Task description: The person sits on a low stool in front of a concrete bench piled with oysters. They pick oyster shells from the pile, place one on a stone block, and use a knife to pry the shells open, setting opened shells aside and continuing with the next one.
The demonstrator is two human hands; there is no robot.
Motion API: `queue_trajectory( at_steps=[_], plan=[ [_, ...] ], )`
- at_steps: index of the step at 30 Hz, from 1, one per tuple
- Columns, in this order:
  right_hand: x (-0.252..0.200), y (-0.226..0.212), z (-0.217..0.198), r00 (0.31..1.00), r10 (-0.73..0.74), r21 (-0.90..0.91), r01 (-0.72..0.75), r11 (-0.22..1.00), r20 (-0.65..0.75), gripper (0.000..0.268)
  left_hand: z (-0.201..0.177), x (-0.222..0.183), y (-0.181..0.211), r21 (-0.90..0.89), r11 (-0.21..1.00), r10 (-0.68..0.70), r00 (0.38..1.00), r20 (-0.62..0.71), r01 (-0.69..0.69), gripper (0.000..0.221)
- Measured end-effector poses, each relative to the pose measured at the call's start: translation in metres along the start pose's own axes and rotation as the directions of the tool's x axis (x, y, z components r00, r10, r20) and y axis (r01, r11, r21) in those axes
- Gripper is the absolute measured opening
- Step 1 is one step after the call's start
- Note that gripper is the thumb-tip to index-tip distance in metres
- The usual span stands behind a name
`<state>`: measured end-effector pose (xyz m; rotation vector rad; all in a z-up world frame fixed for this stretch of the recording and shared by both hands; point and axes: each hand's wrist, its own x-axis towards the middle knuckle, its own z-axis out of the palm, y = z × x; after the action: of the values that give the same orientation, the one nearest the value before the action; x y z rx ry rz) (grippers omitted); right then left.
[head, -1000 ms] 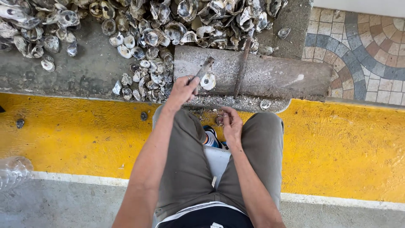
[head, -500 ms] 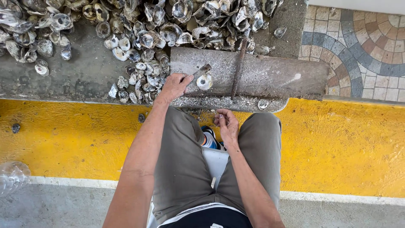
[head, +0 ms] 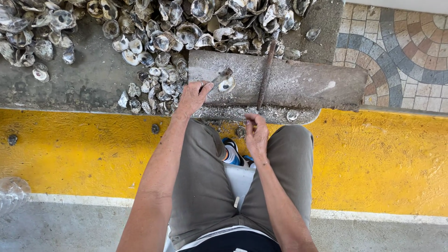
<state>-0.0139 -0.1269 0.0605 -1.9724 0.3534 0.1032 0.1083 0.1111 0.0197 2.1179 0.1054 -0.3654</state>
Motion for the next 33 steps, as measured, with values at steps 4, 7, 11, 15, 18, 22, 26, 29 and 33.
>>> queue_trajectory(
  at_steps=[4, 7, 11, 15, 18, 22, 26, 29, 33],
  plan=[
    [0.044, 0.011, -0.011, 0.970, -0.229, -0.182, 0.212, 0.960, -0.080, 0.022, -0.001, -0.005, 0.005, 0.011, 0.999, 0.050, 0.998, -0.036, -0.050, 0.042],
    [0.077, 0.019, -0.015, 0.895, -0.437, -0.403, 0.368, 0.838, -0.090, 0.039, -0.004, -0.011, 0.015, 0.032, 0.998, 0.056, 0.997, -0.058, -0.054, 0.041],
    [0.103, 0.012, -0.019, 0.972, -0.228, -0.468, 0.172, 0.867, -0.065, 0.061, -0.005, -0.014, 0.024, 0.071, 0.997, 0.039, 0.996, -0.086, -0.032, 0.042],
    [0.119, 0.026, -0.018, 0.998, -0.065, -0.479, 0.056, 0.876, -0.003, 0.072, -0.007, -0.017, 0.030, 0.121, 0.993, 0.015, 0.995, -0.100, -0.003, 0.045],
    [0.131, 0.048, -0.019, 0.984, -0.180, -0.535, 0.153, 0.831, 0.002, 0.065, -0.007, -0.016, 0.027, 0.130, 0.991, -0.001, 0.996, -0.090, 0.013, 0.048],
    [0.141, 0.065, -0.020, 0.995, 0.078, -0.408, -0.044, 0.912, 0.065, 0.049, -0.006, -0.015, 0.027, 0.111, 0.993, -0.029, 0.996, -0.081, 0.038, 0.050],
    [0.151, 0.092, -0.021, 0.919, 0.352, 0.335, -0.394, 0.856, 0.178, 0.024, -0.004, -0.014, 0.024, 0.111, 0.993, -0.029, 0.996, -0.087, 0.039, 0.052],
    [0.142, 0.051, -0.028, 0.883, 0.397, 0.501, -0.468, 0.728, 0.249, 0.017, -0.005, -0.016, 0.023, 0.111, 0.993, -0.022, 0.995, -0.099, 0.033, 0.052],
    [0.122, 0.004, -0.040, 0.877, 0.404, 0.614, -0.473, 0.632, 0.260, 0.023, -0.003, -0.017, 0.022, 0.092, 0.996, 0.001, 0.994, -0.111, 0.009, 0.051]
  ],
)
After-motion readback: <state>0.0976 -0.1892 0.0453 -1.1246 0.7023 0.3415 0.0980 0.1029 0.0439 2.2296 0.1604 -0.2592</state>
